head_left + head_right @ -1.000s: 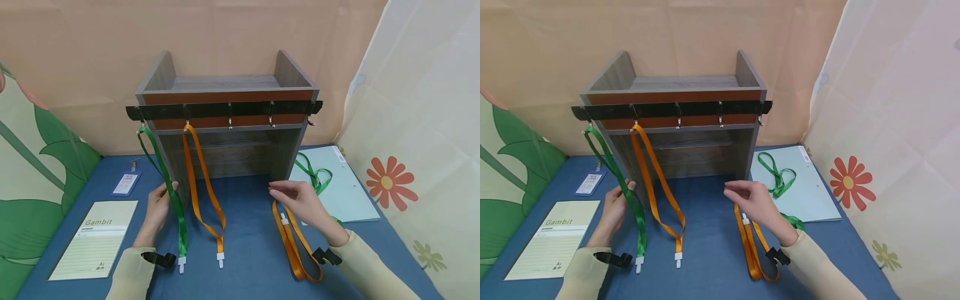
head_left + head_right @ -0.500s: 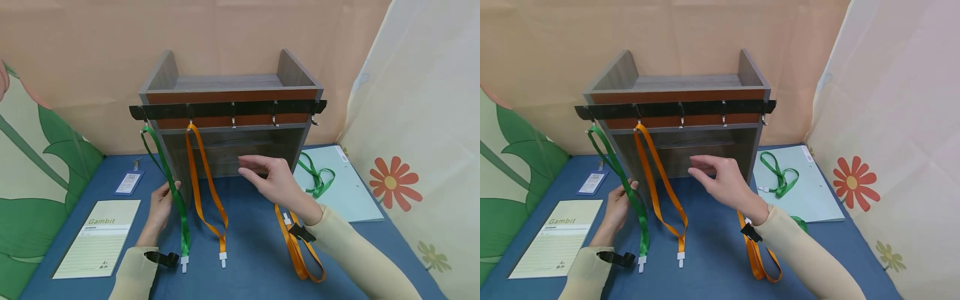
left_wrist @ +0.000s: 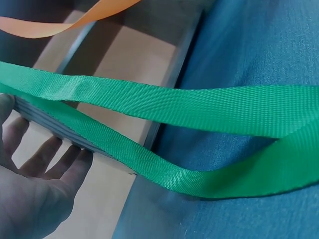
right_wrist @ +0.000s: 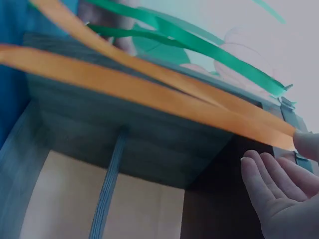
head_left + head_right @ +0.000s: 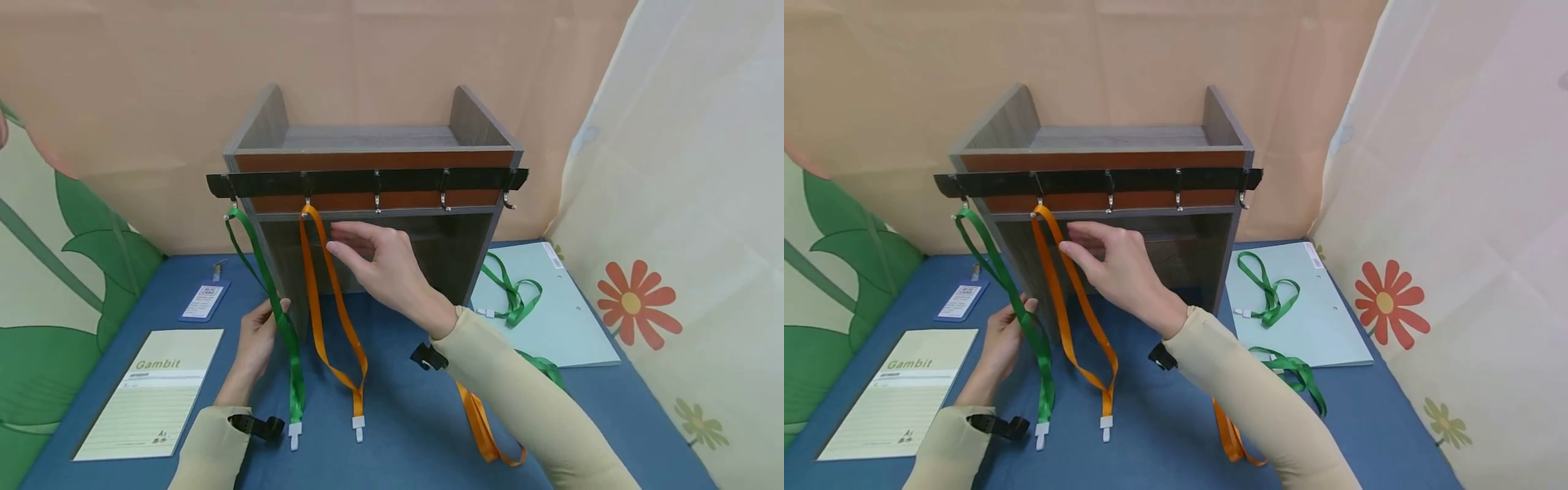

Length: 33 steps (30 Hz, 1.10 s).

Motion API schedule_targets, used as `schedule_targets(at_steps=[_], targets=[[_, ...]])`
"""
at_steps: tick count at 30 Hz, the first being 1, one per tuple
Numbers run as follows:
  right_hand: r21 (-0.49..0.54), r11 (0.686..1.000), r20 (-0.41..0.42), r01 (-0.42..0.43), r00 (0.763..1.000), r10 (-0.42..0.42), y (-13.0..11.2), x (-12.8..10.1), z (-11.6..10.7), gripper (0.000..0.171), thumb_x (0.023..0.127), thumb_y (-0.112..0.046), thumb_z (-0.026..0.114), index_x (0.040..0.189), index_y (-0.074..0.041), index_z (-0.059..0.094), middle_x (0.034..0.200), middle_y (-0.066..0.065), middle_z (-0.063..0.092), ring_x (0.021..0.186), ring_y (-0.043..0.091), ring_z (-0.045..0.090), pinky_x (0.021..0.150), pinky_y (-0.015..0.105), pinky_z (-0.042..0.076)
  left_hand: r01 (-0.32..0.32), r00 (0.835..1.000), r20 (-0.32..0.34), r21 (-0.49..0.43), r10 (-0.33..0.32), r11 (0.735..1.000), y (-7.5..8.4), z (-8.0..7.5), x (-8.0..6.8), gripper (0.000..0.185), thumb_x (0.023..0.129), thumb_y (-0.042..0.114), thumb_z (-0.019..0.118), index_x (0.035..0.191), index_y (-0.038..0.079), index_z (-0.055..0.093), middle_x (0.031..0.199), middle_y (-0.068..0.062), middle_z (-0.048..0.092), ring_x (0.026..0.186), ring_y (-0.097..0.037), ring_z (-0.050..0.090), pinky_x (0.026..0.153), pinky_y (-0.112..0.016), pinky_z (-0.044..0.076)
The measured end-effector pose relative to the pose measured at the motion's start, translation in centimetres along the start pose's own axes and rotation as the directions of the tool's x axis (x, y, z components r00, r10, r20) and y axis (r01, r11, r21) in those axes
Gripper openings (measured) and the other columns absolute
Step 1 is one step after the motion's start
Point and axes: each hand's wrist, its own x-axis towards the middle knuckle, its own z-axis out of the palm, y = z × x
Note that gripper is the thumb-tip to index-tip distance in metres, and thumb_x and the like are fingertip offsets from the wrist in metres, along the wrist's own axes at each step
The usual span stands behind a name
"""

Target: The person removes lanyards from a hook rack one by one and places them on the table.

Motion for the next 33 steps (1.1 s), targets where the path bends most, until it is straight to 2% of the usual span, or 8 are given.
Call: schedule_targets(at_steps=[4,6,11,16,22,25,28,33], targets=[[0.095,0.995,-0.02,-0.042,0.999,0.044,-0.5,1.2,0.7,0.028,0.094,-0.015,0.064,0.118,-0.001,0.065,0.108,0.005,0.068,0.09,0.005,0.064,0.078,0.023,0.049,0.001,1.0,-0.009,0.025,-0.001,1.0,0.1,-0.1,-0.1,0.032,0.097,0.022,0.059,0.101,-0.01,0.063,0.081,0.003,0.06,0.086,-0.015,0.049,0.067,-0.024,0.04],[0.122,0.991,-0.025,-0.058,0.998,0.062,-0.7,1.5,0.9,0.027,0.094,-0.015,0.063,0.117,-0.002,0.066,0.106,0.004,0.068,0.089,0.008,0.065,0.076,0.024,0.05,0.002,1.0,-0.007,0.022,-0.002,1.0,0.0,0.0,0.0,0.032,0.097,0.021,0.059,0.1,-0.01,0.063,0.079,0.003,0.059,0.084,-0.015,0.048,0.066,-0.024,0.04],[0.152,0.984,-0.014,-0.09,0.996,0.093,-1.2,2.1,1.3,0.025,0.095,-0.017,0.062,0.115,-0.002,0.067,0.1,0.004,0.069,0.085,0.013,0.066,0.073,0.024,0.051,0.004,1.0,-0.01,0.013,-0.004,1.0,0.1,0.0,0.0,0.032,0.098,0.019,0.058,0.1,-0.012,0.061,0.076,0.004,0.057,0.084,-0.015,0.047,0.066,-0.025,0.039],[0.173,0.979,-0.02,-0.105,0.994,0.11,-1.3,2.3,1.6,0.023,0.095,-0.016,0.061,0.111,-0.001,0.067,0.096,0.004,0.07,0.083,0.009,0.066,0.073,0.025,0.051,-0.006,1.0,0.008,0.023,0.006,1.0,0.0,-0.1,-0.1,0.033,0.098,0.021,0.057,0.102,-0.012,0.061,0.081,0.003,0.059,0.087,-0.016,0.047,0.069,-0.025,0.039],[0.21,0.975,-0.055,-0.074,0.995,0.087,-2.4,1.9,1.5,0.02,0.094,-0.012,0.062,0.108,0.002,0.067,0.093,0.007,0.07,0.083,0.015,0.067,0.075,0.025,0.051,-0.008,1.0,0.004,0.037,0.008,0.999,-0.1,-0.1,-0.1,0.035,0.098,0.024,0.057,0.103,-0.011,0.063,0.097,-0.011,0.062,0.094,-0.017,0.049,0.073,-0.025,0.04],[0.216,0.975,-0.076,-0.042,0.995,0.06,-4.2,1.5,0.8,0.018,0.093,-0.004,0.062,0.106,0.007,0.066,0.093,0.013,0.07,0.083,0.02,0.067,0.074,0.026,0.051,-0.006,1.0,0.001,0.032,0.006,0.999,-0.1,-0.1,0.0,0.034,0.097,0.023,0.058,0.102,-0.01,0.063,0.095,-0.009,0.062,0.093,-0.017,0.049,0.073,-0.025,0.04],[0.216,0.976,-0.087,-0.017,0.996,0.036,-5.9,1.1,-0.1,0.017,0.091,0.001,0.062,0.104,0.011,0.065,0.093,0.017,0.069,0.083,0.024,0.068,0.074,0.027,0.051,-0.007,1.0,0.001,0.033,0.007,0.999,-0.2,-0.1,0.0,0.034,0.097,0.024,0.058,0.101,-0.009,0.063,0.09,-0.001,0.061,0.091,-0.017,0.048,0.071,-0.025,0.04],[0.218,0.976,-0.091,0.026,0.996,-0.006,-5.4,0.9,-0.7,0.017,0.091,0.0,0.063,0.105,0.009,0.066,0.095,0.015,0.069,0.083,0.022,0.068,0.075,0.029,0.052,-0.005,1.0,0.002,0.039,0.005,0.999,-0.2,-0.2,0.0,0.032,0.097,0.025,0.059,0.101,-0.006,0.065,0.093,0.005,0.062,0.093,-0.017,0.049,0.072,-0.025,0.04]])
